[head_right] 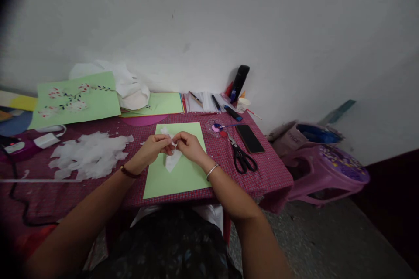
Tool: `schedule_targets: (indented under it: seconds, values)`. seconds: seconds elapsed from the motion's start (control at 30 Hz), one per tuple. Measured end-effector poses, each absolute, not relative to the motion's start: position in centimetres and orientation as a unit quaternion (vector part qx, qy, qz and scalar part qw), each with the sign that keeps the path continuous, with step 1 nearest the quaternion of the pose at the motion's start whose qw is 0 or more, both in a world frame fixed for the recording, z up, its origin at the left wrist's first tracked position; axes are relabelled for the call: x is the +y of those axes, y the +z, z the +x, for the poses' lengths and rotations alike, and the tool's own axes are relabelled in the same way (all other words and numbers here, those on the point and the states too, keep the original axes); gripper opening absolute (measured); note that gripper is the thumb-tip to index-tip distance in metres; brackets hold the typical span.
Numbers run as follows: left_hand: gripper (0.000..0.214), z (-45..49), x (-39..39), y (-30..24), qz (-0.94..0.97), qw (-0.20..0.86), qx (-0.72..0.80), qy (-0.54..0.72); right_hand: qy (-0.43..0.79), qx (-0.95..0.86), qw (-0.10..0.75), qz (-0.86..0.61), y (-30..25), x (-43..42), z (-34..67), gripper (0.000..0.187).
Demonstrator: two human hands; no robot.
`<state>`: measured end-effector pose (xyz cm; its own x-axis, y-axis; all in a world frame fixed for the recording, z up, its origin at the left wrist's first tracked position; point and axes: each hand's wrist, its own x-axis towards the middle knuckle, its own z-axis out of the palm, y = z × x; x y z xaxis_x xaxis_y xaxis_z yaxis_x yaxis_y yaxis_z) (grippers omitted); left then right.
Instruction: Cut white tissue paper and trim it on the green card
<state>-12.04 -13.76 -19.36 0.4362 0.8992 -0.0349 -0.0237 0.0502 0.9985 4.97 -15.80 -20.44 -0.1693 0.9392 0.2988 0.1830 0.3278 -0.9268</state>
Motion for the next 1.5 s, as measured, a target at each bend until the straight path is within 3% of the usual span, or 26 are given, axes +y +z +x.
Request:
schedule_targets:
  seconds: [0.23, 0.5, 0.87, 1.5]
  values:
    - [0.008, -11.96, -13.49, -19.87, 0.565, 0.627, 0.385, 0.375, 0.415, -0.646, 0.478, -0.425, -20.58, -15.66, 4.82, 0.018]
    - [0.018, -12.04, -13.56, -19.75, 0.564, 0.633, 0.383, 0.366, 0.423, -0.635, 0.488, -0.424, -20.8, -15.4, 4.8, 0.014]
    - [0.013, -11.94, -13.52, -19.76, 0.572, 0.626, 0.378, 0.372, 0.421, -0.638, 0.492, -0.417, -20.69, -15.39, 4.89, 0.009]
    - [0.016, -11.8, -13.84, -19.47, 0.655, 0.512, 0.399, 0.386, 0.353, -0.672, 0.487, -0.433, -20.46, -15.73, 5.12, 0.011]
